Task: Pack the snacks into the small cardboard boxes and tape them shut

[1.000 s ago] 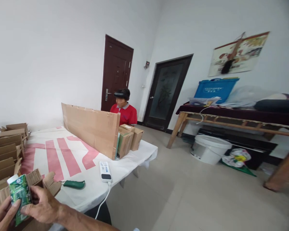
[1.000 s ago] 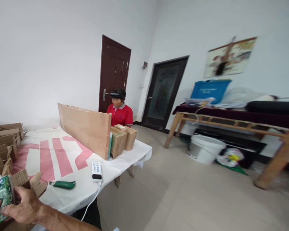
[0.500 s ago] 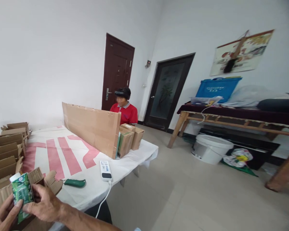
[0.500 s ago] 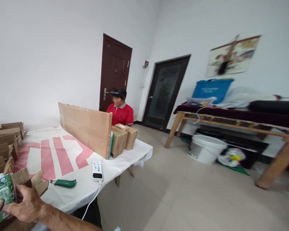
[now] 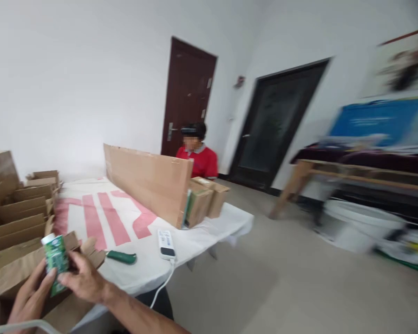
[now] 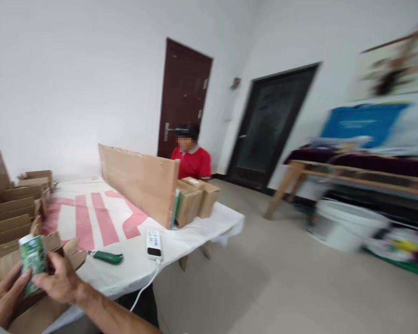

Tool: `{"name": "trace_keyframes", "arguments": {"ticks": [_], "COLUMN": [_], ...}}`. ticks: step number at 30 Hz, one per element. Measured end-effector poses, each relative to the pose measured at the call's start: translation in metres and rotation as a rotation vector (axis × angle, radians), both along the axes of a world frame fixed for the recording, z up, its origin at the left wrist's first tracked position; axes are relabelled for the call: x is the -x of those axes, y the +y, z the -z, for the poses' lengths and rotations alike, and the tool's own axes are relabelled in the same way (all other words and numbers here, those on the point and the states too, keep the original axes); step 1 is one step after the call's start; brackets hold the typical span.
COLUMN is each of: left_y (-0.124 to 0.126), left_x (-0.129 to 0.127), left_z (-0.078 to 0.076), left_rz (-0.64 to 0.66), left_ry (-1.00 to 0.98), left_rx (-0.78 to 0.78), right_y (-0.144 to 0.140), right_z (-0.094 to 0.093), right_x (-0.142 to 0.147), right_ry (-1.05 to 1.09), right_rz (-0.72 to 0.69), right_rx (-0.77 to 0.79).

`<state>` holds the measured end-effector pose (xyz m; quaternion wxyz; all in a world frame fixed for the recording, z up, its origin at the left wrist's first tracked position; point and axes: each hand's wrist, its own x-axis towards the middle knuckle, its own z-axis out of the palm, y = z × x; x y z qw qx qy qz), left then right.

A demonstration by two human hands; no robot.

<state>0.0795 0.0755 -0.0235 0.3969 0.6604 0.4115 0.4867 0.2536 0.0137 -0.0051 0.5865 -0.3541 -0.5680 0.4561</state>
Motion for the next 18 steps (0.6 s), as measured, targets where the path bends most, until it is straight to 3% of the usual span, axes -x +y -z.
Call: {"name": "trace_keyframes", "arguments": {"ticks": [4,7,11,18], "left_y": [-0.046,-0.063,-0.069,-0.053], "left_x": [-0.011,-0.014,-0.009,-0.012], "left_z": [-0.035,-0.049,-0.052,-0.053], "left_rz": [0.115,0.247,0.337,0.380], "left_ry": [-0.076,-0.113,-0.152,-0.230], "left_rx": [0.153,0.272,0.282,0.257], "right_y": [-0.012,-0.017,-0.023,-0.019], "right_z": [0.004,0.005,0.002,-0.012], "right_x": [-0.001,-0.005,-0.006,-0.007], "right_ry": [0.058,0.064,0.034,-0.026], "right_rz": [0.010,-0.025,-0.026,0.013], "right_rx": [-0.062,-0.049,-0.051,-0.095]}}
